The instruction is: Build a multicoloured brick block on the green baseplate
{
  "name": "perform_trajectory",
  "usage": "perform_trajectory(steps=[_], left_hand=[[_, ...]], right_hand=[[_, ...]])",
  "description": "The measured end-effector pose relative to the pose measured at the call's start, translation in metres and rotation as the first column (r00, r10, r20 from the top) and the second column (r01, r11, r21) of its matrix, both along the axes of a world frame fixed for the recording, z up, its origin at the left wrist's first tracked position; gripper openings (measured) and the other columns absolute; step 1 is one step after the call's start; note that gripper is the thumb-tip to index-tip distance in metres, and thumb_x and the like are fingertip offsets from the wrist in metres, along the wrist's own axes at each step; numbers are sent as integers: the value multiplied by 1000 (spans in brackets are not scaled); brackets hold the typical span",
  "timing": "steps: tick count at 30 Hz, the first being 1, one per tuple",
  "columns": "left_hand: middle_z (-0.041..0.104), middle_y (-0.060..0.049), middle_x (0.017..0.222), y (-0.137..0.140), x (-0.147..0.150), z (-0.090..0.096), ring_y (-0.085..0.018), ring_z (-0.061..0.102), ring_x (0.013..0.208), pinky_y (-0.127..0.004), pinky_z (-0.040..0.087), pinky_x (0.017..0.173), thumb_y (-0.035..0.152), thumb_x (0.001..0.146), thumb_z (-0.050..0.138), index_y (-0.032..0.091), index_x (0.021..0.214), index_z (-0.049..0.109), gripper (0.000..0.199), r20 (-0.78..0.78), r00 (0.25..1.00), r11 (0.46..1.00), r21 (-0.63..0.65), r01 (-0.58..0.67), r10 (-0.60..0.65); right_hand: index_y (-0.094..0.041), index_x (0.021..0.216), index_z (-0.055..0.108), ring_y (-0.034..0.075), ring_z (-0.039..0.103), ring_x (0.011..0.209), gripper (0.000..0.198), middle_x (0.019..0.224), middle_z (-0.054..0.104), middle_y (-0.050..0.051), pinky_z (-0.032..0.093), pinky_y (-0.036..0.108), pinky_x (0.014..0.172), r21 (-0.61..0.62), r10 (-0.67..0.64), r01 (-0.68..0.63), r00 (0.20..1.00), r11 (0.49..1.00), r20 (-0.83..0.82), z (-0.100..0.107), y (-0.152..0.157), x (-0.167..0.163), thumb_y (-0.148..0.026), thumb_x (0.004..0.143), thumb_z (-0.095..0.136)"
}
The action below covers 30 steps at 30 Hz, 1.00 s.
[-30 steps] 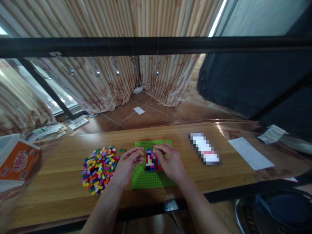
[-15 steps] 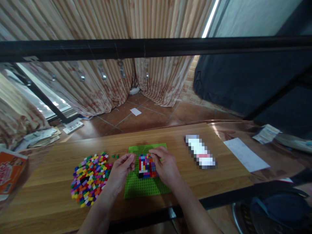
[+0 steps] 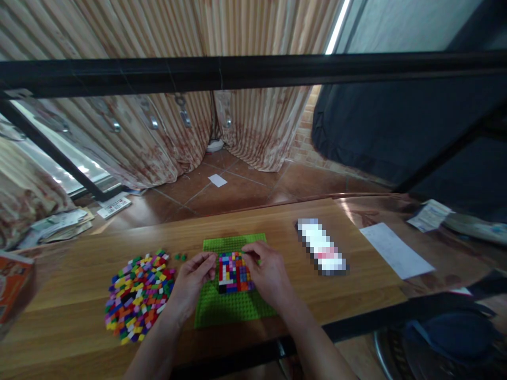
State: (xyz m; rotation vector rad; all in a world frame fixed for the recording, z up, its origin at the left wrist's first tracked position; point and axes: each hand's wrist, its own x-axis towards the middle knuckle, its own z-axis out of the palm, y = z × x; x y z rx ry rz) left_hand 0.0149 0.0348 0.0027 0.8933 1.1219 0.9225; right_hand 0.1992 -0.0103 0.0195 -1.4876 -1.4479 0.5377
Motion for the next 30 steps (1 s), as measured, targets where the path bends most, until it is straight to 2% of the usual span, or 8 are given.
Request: perform_trajectory(steps=[12,20,30], left_hand=[[60,2,65,-4,5,2,-9,50,57,-20,40,56,39,62,84,14,80,72,33,-54,998,1000,30,-11,13],[59,2,62,-8,10,0,-8,48,54,-21,37,53,41,66,80,14,73,68,30,-27,999,996,93,-15,18],[57,3,59,-9,12,-5,-8,47,52,-22,35,51,39,70,74,14,75,68,26,-15,1000,991,136,2,0]], right_hand=[[-21,86,71,17,67,81,18,86,71,4,50,28,74,-43,23,-20,998,999,66,-1,-7,13,-11,87,56],[-23,89,73,21,69,84,18,91,74,6,54,35,78,-26,-11,14,994,1000,111,-9,-10,25,-26,89,56],[-22,89,75,20,69,81,22,91,74,6,54,35,77,-59,43,-33,984,998,175,-11,-9,12,-30,89,55]])
